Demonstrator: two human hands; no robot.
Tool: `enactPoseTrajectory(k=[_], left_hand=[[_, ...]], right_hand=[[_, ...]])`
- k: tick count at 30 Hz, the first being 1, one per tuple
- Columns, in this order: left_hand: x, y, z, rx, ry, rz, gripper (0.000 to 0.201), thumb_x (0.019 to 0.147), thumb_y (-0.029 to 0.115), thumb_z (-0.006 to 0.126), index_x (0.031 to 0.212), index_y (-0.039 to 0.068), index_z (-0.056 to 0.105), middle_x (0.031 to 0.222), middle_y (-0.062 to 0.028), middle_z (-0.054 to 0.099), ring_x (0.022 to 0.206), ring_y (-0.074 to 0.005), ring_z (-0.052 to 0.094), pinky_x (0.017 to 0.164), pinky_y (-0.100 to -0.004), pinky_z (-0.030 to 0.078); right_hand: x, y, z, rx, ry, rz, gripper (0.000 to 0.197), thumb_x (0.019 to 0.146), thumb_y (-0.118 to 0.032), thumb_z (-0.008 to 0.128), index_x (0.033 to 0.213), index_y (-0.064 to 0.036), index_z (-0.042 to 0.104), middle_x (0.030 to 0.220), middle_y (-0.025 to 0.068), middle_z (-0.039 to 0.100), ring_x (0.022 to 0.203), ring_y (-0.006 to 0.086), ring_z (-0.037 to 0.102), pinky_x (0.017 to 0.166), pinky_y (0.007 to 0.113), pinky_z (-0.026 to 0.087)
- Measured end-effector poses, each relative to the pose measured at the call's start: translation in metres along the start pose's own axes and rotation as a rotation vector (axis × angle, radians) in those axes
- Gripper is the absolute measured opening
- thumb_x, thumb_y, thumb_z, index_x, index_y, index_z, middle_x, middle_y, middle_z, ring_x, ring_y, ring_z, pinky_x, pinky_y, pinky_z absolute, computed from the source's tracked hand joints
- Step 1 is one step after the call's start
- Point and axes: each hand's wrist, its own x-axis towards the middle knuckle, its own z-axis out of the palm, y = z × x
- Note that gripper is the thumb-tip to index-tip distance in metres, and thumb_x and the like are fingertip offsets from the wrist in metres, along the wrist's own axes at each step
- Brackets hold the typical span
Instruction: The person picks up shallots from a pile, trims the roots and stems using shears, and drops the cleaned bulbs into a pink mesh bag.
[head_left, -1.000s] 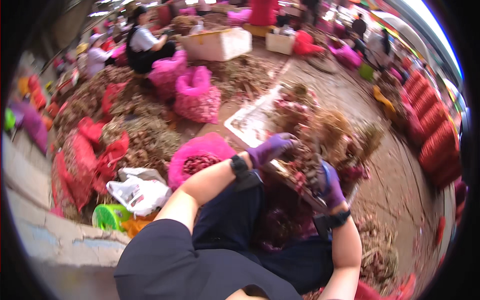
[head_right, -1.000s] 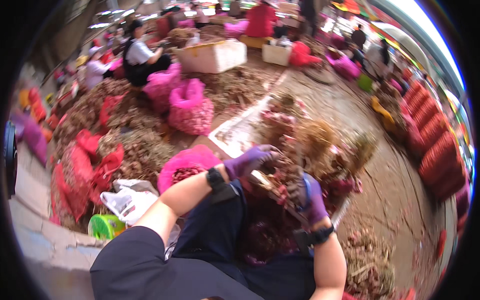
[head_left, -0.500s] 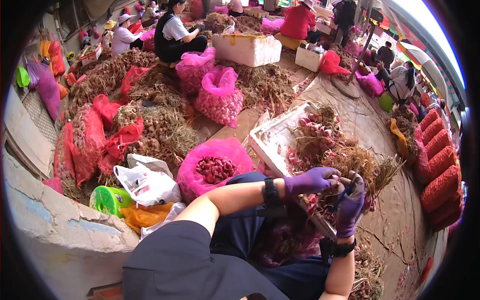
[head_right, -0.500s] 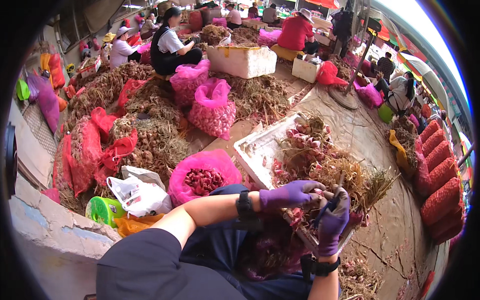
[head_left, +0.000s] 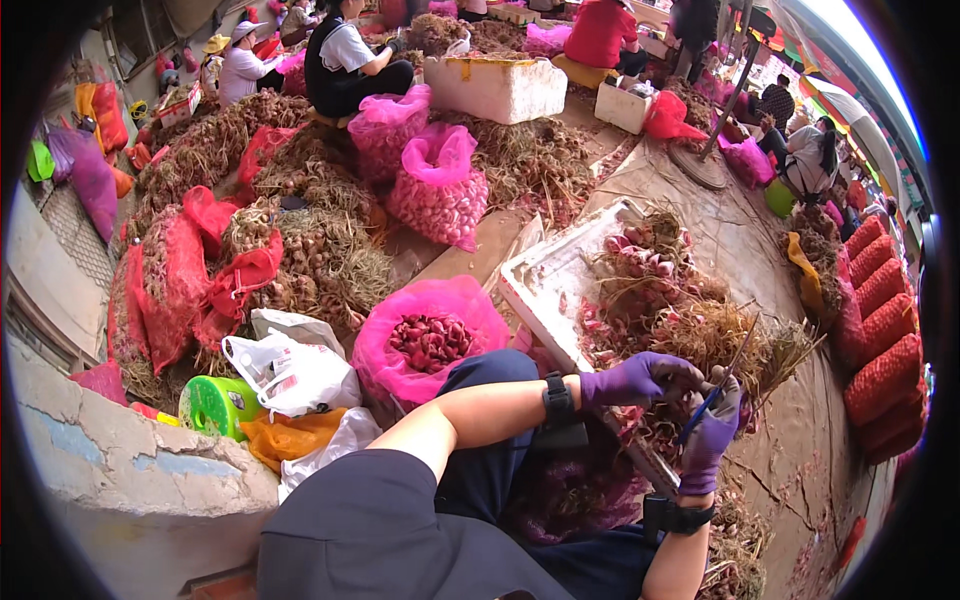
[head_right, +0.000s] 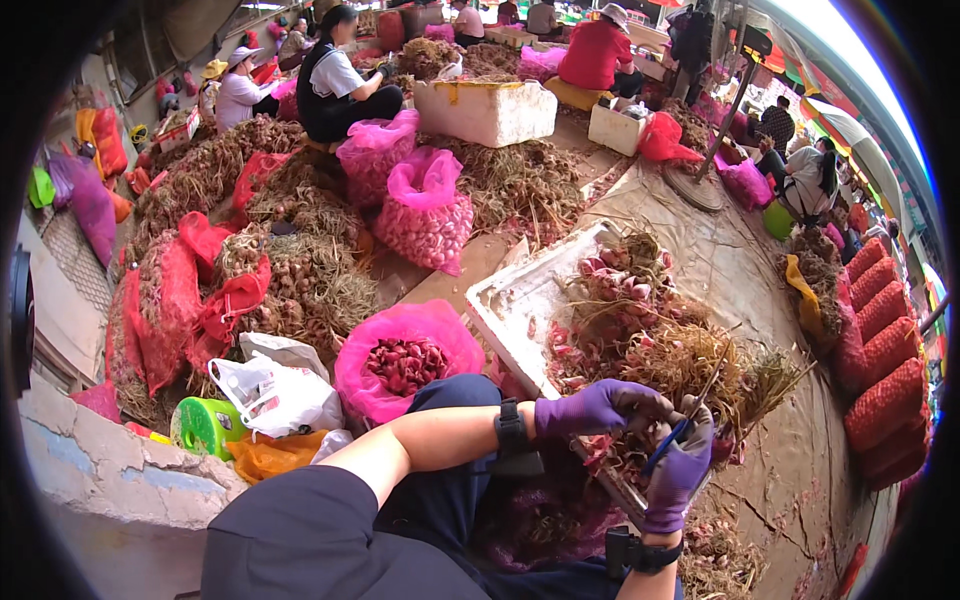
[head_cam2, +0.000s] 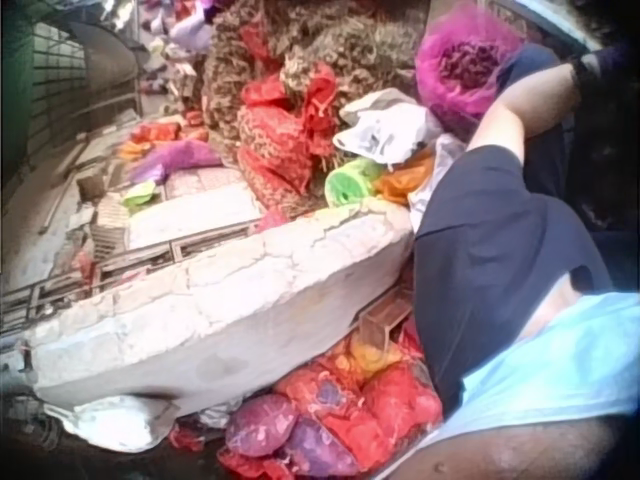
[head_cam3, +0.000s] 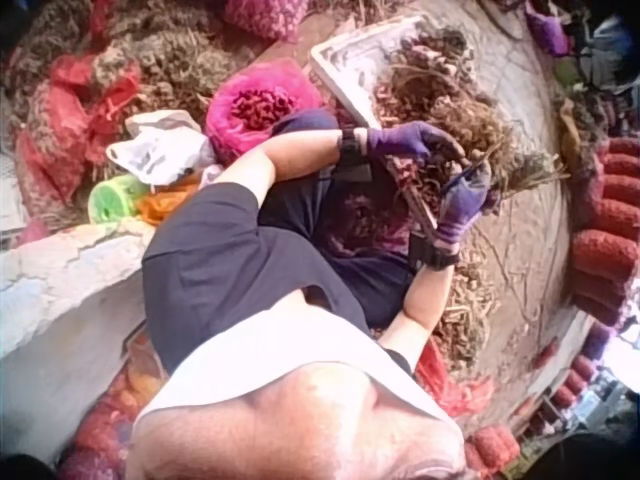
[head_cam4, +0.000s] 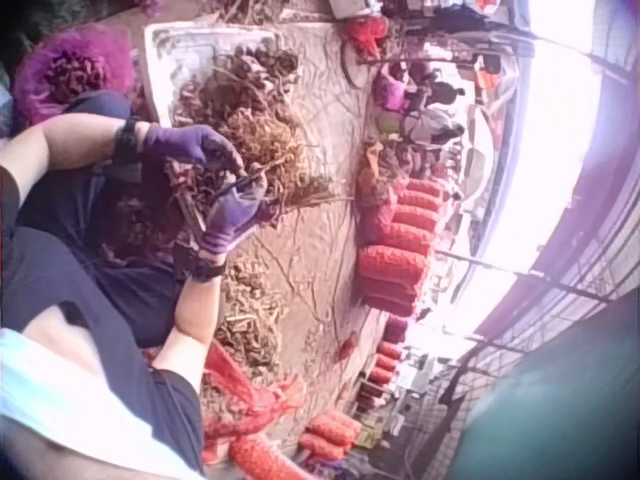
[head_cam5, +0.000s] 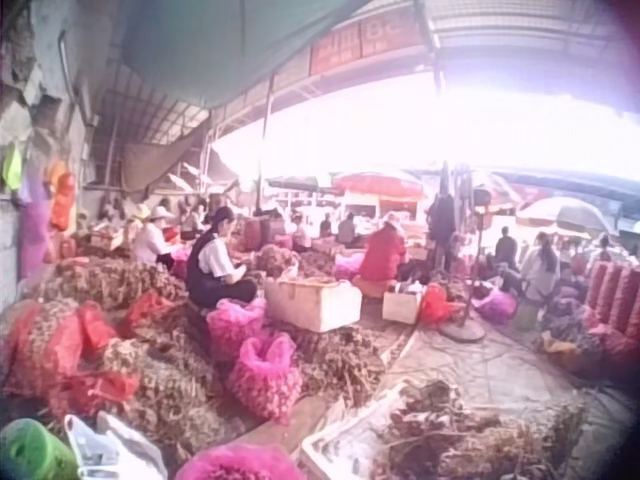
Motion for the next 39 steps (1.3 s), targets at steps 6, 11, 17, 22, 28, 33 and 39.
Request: enactPoseTrajectory(k=[6, 11, 17, 22, 28, 33, 39], left_hand=[[0.003, 0.025, -0.001, -0.159, -0.014, -0.068, 0.032, 0.093, -0.002, 0.054, 0.126, -0.001, 0.053, 0.118, -0.0064, 0.061, 0.11, -0.0138, 0.057, 0.094, -0.0314, 0.049], [0.007, 0.042, -0.021, -0.151, -0.024, -0.123, 0.03, 0.098, 0.008, 0.051, 0.127, 0.001, 0.049, 0.115, -0.0091, 0.062, 0.102, -0.0164, 0.062, 0.089, -0.0327, 0.052], [0.009, 0.013, -0.022, -0.391, 0.225, -0.016, 0.032, 0.099, 0.012, 0.05, 0.131, 0.006, 0.048, 0.118, -0.0024, 0.058, 0.105, -0.0113, 0.058, 0.092, -0.0264, 0.048], [0.011, 0.001, -0.002, -0.131, 0.245, 0.04, 0.035, 0.097, 0.003, 0.049, 0.132, 0.004, 0.048, 0.124, -0.0014, 0.056, 0.109, -0.0057, 0.053, 0.096, -0.0237, 0.043], [0.001, -0.006, -0.003, 0.11, 0.294, 0.006, 0.043, 0.093, -0.006, 0.049, 0.135, 0.0, 0.045, 0.128, -0.005, 0.054, 0.12, -0.0129, 0.05, 0.101, -0.0275, 0.042], [0.006, 0.015, -0.003, 0.096, 0.281, -0.074, 0.03, 0.094, 0.005, 0.057, 0.123, -0.002, 0.055, 0.113, -0.0038, 0.063, 0.108, -0.009, 0.055, 0.096, -0.0254, 0.044], [-0.001, 0.014, -0.002, 0.555, 0.26, 0.161, 0.03, 0.091, 0.006, 0.062, 0.12, -0.001, 0.057, 0.111, -0.0044, 0.064, 0.106, -0.011, 0.058, 0.091, -0.0275, 0.048]], right_hand=[[0.004, -0.029, 0.007, 0.41, -0.016, 0.224, 0.044, 0.08, 0.006, 0.057, 0.122, 0.0003, 0.047, 0.097, 0.0114, 0.061, 0.082, 0.0198, 0.065, 0.075, 0.029, 0.055], [0.013, -0.036, -0.006, -0.319, 0.127, -0.285, 0.033, 0.084, 0.003, 0.059, 0.116, 0.0023, 0.049, 0.091, 0.0086, 0.064, 0.082, 0.0143, 0.063, 0.075, 0.025, 0.052], [0.02, -0.023, 0.028, -0.144, 0.013, -0.185, 0.035, 0.087, 0.003, 0.062, 0.119, 0.0014, 0.049, 0.102, 0.0069, 0.063, 0.093, 0.0125, 0.061, 0.082, 0.023, 0.05], [0.02, 0.002, 0.035, 0.047, -0.057, -0.078, 0.039, 0.084, 0.008, 0.059, 0.121, 0.0003, 0.051, 0.105, 0.0045, 0.059, 0.091, 0.01, 0.06, 0.082, 0.022, 0.049], [0.02, 0.006, 0.03, -0.124, -0.048, -0.157, 0.039, 0.083, 0.009, 0.057, 0.121, -0.0001, 0.051, 0.098, 0.0043, 0.06, 0.084, 0.0098, 0.06, 0.075, 0.022, 0.05], [0.015, -0.014, 0.028, 0.169, -0.027, 0.035, 0.04, 0.082, 0.01, 0.059, 0.12, 0.0007, 0.05, 0.096, 0.0041, 0.061, 0.084, 0.0117, 0.062, 0.076, 0.023, 0.053], [0.019, -0.008, 0.022, 0.405, 0.016, 0.09, 0.043, 0.083, 0.007, 0.055, 0.125, 0.0, 0.047, 0.098, 0.0102, 0.062, 0.082, 0.0177, 0.066, 0.071, 0.027, 0.057]])
